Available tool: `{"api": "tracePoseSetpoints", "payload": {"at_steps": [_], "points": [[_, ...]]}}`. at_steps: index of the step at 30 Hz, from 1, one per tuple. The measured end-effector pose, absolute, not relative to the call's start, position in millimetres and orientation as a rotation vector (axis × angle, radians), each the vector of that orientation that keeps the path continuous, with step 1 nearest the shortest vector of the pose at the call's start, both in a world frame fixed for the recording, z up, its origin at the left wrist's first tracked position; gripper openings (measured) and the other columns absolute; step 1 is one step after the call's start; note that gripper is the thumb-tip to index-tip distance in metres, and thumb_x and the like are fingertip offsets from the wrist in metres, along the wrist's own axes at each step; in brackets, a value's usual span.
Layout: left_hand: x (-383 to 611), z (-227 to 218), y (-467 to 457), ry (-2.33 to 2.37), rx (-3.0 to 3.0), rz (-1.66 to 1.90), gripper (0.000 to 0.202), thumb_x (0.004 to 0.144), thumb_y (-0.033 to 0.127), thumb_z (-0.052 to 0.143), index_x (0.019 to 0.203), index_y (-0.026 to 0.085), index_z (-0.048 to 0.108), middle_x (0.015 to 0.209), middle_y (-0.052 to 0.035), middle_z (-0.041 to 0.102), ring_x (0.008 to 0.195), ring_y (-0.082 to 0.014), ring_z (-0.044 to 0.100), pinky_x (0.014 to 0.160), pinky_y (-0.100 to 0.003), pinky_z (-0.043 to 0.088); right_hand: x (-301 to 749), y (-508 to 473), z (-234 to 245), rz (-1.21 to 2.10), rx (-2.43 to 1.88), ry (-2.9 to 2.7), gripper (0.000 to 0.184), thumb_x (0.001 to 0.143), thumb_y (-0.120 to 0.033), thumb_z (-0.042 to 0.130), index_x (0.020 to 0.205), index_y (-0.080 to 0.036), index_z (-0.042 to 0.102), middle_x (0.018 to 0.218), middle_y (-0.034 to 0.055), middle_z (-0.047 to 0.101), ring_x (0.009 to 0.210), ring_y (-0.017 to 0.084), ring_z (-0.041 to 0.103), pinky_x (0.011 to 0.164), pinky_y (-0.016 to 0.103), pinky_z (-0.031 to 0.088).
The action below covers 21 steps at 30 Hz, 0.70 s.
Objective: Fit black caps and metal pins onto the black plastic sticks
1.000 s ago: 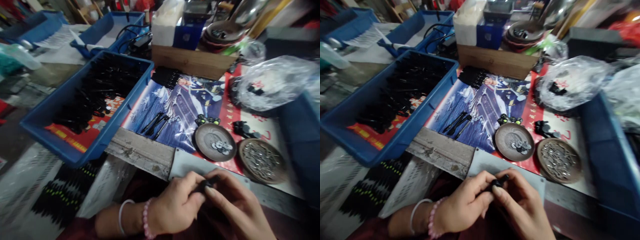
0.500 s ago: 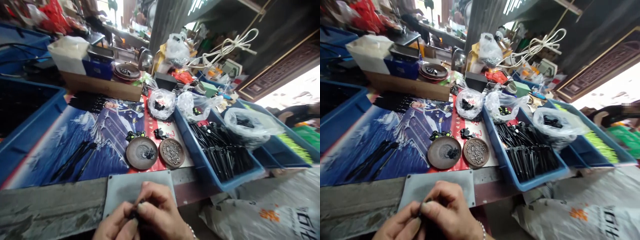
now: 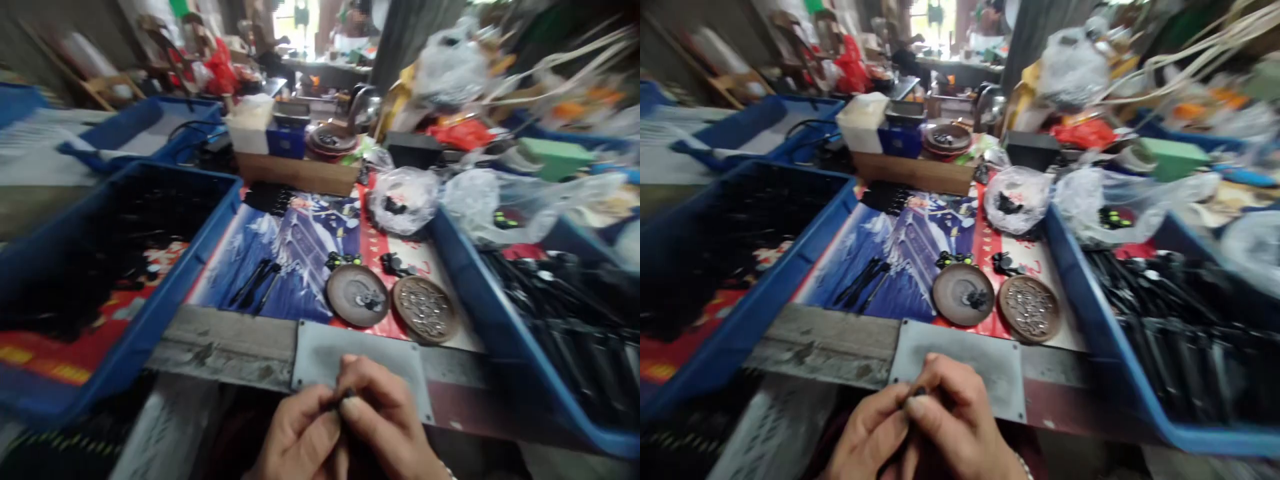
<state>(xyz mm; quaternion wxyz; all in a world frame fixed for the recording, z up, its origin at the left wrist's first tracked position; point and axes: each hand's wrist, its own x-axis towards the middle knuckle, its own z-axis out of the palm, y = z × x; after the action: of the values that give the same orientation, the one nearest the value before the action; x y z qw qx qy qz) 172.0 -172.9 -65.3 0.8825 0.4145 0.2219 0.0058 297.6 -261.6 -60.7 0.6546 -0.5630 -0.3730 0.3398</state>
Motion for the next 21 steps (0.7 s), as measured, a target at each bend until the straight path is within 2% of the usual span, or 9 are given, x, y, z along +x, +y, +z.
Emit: {"api": "tracePoseSetpoints", "payload": {"at_steps": [3, 7, 11, 14, 16, 19, 21], "points": [[168.3, -68.1, -173.6, 0.381, 0.844, 0.052, 0.038, 0.096, 0.055, 0.058, 0.091, 0.018, 0.060, 0.049, 0.0082, 0.044, 0.037, -0.0039, 0.030, 0.036, -0.015, 0.025, 296.7, -261.5, -60.8, 0.703, -1.376, -0.885, 0.028, 0.099, -0.042, 0.060, 0.079, -0.022, 0.063, 0.069, -0.0023, 0.057, 0.067, 0.014, 0.051, 0.069, 0.026, 0.040], [163.1, -68.4, -175.0, 0.428, 0.960, 0.145, 0.036, 0.098, 0.052, 0.057, 0.092, 0.016, 0.061, 0.053, 0.0068, 0.048, 0.040, -0.0029, 0.034, 0.040, -0.013, 0.028, 296.0, -258.3, -62.0, 0.700, -1.393, -0.914, 0.028, 0.099, -0.041, 0.060, 0.078, -0.022, 0.063, 0.067, -0.0014, 0.059, 0.064, 0.014, 0.054, 0.065, 0.024, 0.044], [161.3, -65.7, -168.9, 0.414, 0.916, 0.172, 0.041, 0.097, 0.053, 0.058, 0.106, 0.014, 0.063, 0.058, 0.0045, 0.055, 0.038, -0.0028, 0.034, 0.036, -0.015, 0.024, 295.3, -253.8, -66.1, 0.715, -1.405, -0.865, 0.024, 0.098, -0.037, 0.062, 0.080, -0.021, 0.066, 0.067, -0.0013, 0.058, 0.061, 0.013, 0.054, 0.063, 0.023, 0.045], [161.4, -63.4, -159.0, 0.422, 0.903, 0.111, 0.044, 0.097, 0.051, 0.058, 0.116, 0.012, 0.061, 0.064, 0.0022, 0.060, 0.038, -0.0027, 0.036, 0.036, -0.015, 0.026, 296.8, -250.1, -68.0, 0.890, -1.396, -0.682, 0.026, 0.096, -0.041, 0.064, 0.080, -0.020, 0.062, 0.065, -0.0027, 0.053, 0.055, 0.011, 0.046, 0.050, 0.020, 0.039], [161.1, -62.5, -153.4, 0.449, 0.895, 0.072, 0.045, 0.096, 0.049, 0.060, 0.119, 0.012, 0.059, 0.068, 0.0015, 0.061, 0.039, -0.0024, 0.037, 0.037, -0.015, 0.028, 299.7, -248.2, -67.5, 0.984, -1.436, -0.620, 0.029, 0.095, -0.043, 0.065, 0.079, -0.020, 0.061, 0.064, -0.0035, 0.051, 0.054, 0.011, 0.043, 0.047, 0.019, 0.036], [160.7, -63.8, -147.3, 0.461, 0.899, 0.040, 0.042, 0.095, 0.048, 0.061, 0.119, 0.014, 0.059, 0.070, 0.0014, 0.062, 0.040, -0.0028, 0.040, 0.039, -0.015, 0.031, 307.1, -247.4, -63.5, 0.968, -1.534, -0.782, 0.028, 0.096, -0.042, 0.064, 0.079, -0.020, 0.064, 0.065, -0.0031, 0.054, 0.055, 0.011, 0.046, 0.048, 0.018, 0.040], [161.0, -66.2, -143.2, 0.462, 0.936, 0.012, 0.036, 0.097, 0.048, 0.055, 0.109, 0.014, 0.061, 0.065, 0.0023, 0.061, 0.039, -0.0035, 0.040, 0.037, -0.015, 0.029, 313.4, -247.8, -57.5, 0.909, -1.591, -0.976, 0.025, 0.098, -0.039, 0.061, 0.079, -0.022, 0.064, 0.065, -0.0031, 0.057, 0.056, 0.011, 0.052, 0.048, 0.017, 0.044]]}}
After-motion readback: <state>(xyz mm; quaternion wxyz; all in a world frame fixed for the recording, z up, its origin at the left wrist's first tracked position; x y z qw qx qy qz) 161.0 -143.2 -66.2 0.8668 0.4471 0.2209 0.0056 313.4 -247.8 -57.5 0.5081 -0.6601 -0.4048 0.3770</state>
